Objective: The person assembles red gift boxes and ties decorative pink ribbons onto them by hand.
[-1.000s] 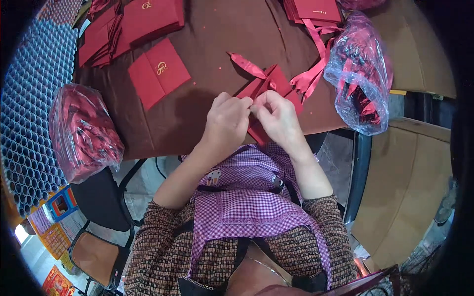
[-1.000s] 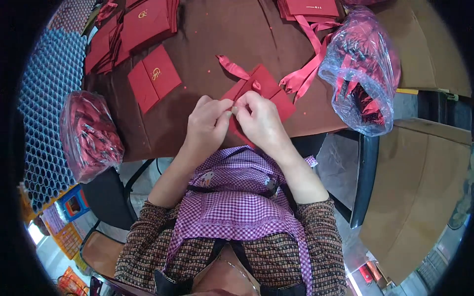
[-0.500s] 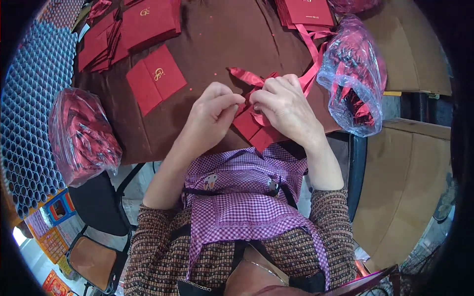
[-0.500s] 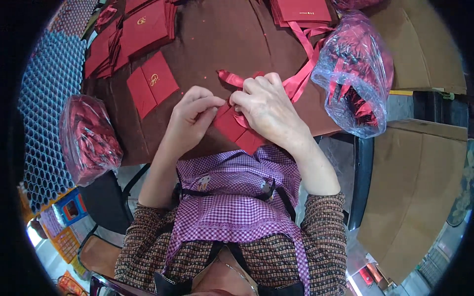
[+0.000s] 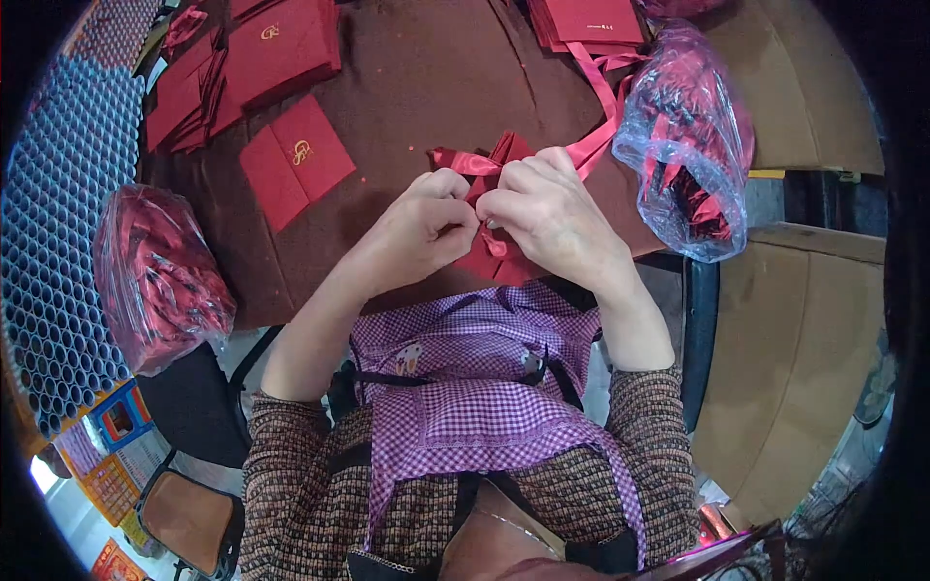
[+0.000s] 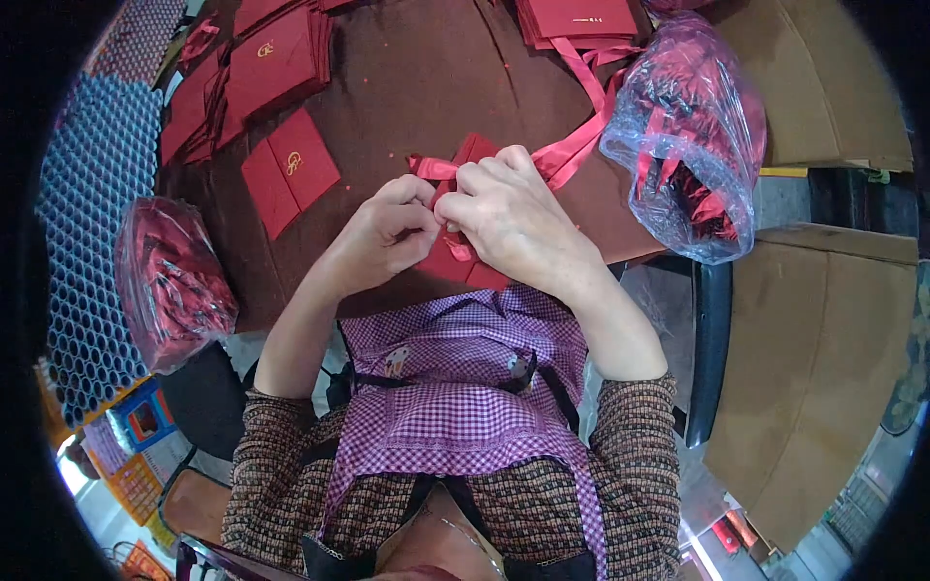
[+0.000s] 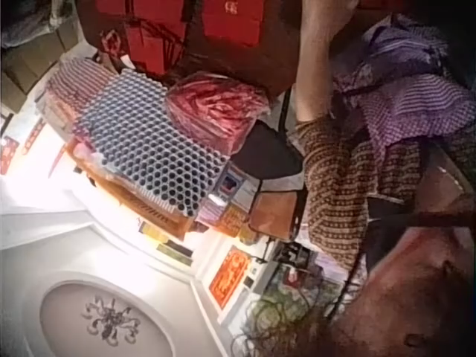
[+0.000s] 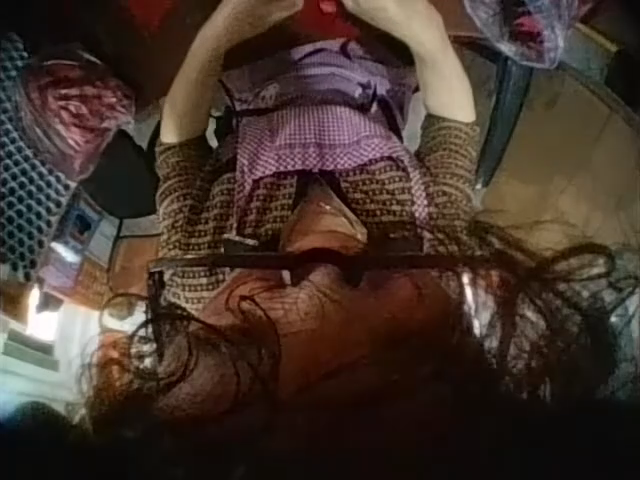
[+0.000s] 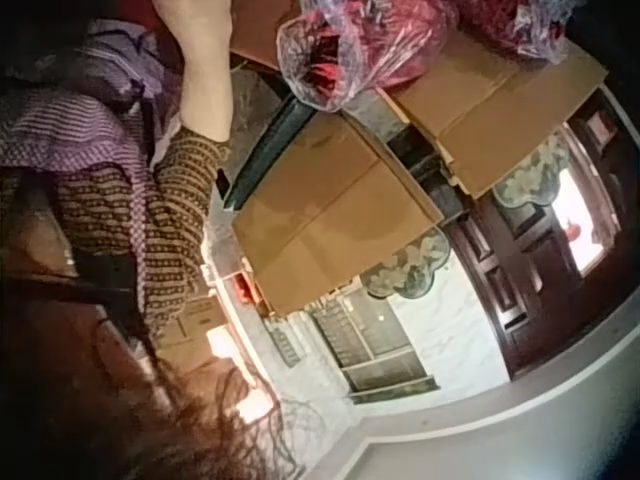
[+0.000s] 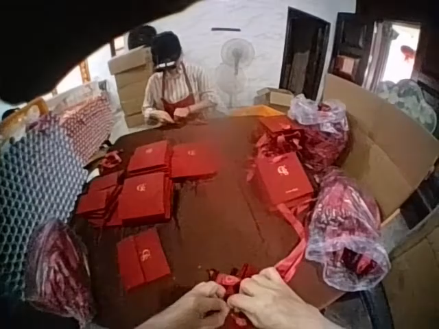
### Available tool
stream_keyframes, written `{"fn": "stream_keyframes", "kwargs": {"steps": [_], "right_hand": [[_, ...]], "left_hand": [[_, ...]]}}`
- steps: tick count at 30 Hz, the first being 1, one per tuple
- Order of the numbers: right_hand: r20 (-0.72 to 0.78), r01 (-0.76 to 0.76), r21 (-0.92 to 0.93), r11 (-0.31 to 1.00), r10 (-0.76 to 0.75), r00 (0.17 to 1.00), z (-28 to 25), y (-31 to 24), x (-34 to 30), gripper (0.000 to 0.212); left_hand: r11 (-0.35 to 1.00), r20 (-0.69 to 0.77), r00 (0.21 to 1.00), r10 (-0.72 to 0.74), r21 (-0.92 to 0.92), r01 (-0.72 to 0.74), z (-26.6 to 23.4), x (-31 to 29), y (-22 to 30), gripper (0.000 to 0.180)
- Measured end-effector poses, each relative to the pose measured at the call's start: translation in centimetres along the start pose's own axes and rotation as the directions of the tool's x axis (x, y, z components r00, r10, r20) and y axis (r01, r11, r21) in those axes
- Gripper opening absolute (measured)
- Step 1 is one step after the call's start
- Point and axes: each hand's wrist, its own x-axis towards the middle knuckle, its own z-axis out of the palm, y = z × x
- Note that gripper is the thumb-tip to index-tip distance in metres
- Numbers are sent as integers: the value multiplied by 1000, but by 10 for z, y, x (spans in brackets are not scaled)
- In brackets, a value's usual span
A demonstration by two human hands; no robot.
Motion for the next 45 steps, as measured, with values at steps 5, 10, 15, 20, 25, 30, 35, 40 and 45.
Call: {"fn": "stream_keyframes", "kwargs": {"steps": [5, 10, 15, 20, 25, 30, 35, 40, 45], "right_hand": [[167, 21, 2, 1000, -21, 986, -18, -3, -3, 7], [120, 1, -31, 1000, 3, 993, -21, 3, -5, 5], [180, -101, -9, 995, 101, 978, -14, 12, 3, 6], [253, -142, 140, 980, 104, 962, -5, 26, 10, 9], [-34, -233, 279, 932, 252, 967, -2, 65, 9, 23], [-218, -268, 28, 963, 268, 939, 4, 67, -25, 26], [129, -248, -37, 968, 251, 959, -2, 7, -68, 75], [303, -243, -208, 948, 299, 905, 23, -12, -118, 84], [-5, -107, -252, 962, 110, 994, 51, 7, -136, 60]], "left_hand": [[923, -221, 958, -181, -374, 88, -2, -11, -24, 5], [416, -203, 792, -576, -906, 71, -23, -41, -75, 18], [747, -490, 617, -616, -612, 259, -8, -31, -41, 15], [987, -291, 944, -156, -86, 136, 19, -32, 8, 21], [965, -283, 933, -224, -200, 171, 43, -37, -36, 22], [998, -377, 925, -44, 19, 55, 40, -30, -33, 26], [912, -201, 979, 24, 406, 61, 45, -32, -24, 24], [850, -242, 969, 48, 519, 88, 45, -30, -38, 15], [781, -220, 973, 76, 620, 79, 34, -31, -42, 12]]}}
